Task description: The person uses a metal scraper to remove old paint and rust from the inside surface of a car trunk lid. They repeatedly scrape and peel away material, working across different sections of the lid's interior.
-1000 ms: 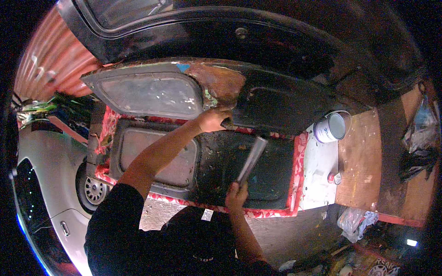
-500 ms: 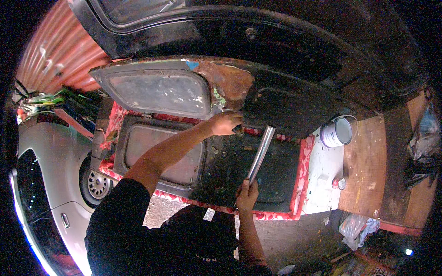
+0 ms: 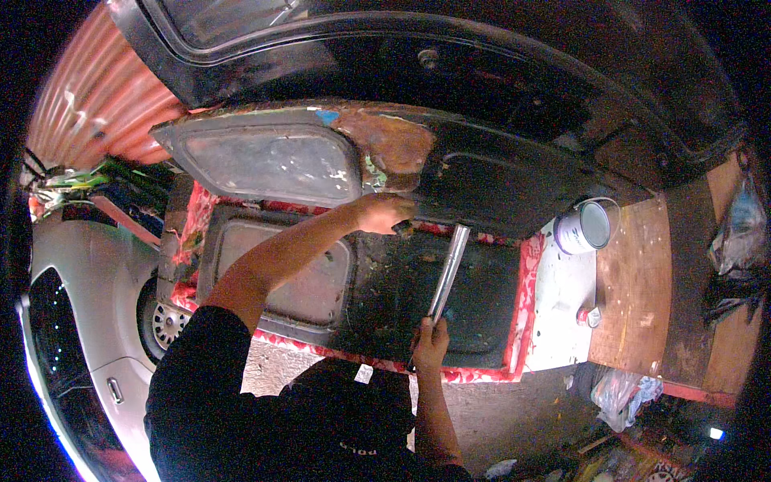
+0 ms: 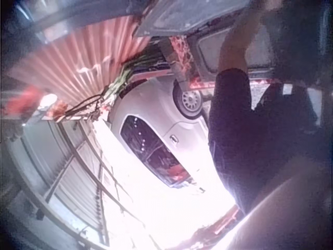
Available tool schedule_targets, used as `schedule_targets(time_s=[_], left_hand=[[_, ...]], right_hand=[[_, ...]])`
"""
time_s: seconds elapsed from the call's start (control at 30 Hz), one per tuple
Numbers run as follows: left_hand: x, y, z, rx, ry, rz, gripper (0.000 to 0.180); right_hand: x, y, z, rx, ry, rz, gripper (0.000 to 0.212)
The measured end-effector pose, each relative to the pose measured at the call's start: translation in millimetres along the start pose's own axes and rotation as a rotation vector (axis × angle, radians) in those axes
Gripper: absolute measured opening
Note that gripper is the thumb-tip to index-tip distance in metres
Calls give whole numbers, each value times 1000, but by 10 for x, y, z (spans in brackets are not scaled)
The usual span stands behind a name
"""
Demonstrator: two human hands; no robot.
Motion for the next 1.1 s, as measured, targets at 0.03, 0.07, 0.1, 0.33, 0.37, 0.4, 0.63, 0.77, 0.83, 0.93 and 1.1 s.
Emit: schedule_targets(time_s=[0.03,0.07,0.1,0.33,0.37,0.4,0.63,0.77,0.83,0.93,1.1], left_hand=[[-4,0,-3,-29,7,7,37],[-3,8,-11,11,-10,28,36],[4,19,-15,51,-27,50,35],[-33,-69,-16,118,64,-52,29],[-15,-60,-30,174,87,-65,29],[-59,-82,-65,181,40,-24,29],[40,-92,-24,183,8,-86,32],[-50,-93,169,222,7,-61,32],[120,-224,-35,132,-51,-67,36],[25,-80,47,208,-112,-61,38],[68,-115,-4,25,-79,-130,40]], right_hand=[[31,-3,5,-5,3,17,23],[57,-6,6,-10,6,34,23],[83,-4,10,-13,1,38,23],[292,68,336,122,119,-139,24],[336,53,414,161,182,-202,25],[367,39,447,200,246,-264,25],[61,-35,387,143,-215,-49,28],[319,-166,382,11,140,-56,28],[393,-189,272,48,28,-69,29],[-13,30,331,116,-231,-58,30],[45,-66,340,-5,-80,73,30]])
Point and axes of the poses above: each hand's wrist, its own y-axis away from the middle knuckle, its own z-axis out of the palm, x = y × z, the point moved 1 cm from there along -y, towards the middle knuckle, and after that the axes turned 1 degree about -z, right-handed, at the moved point
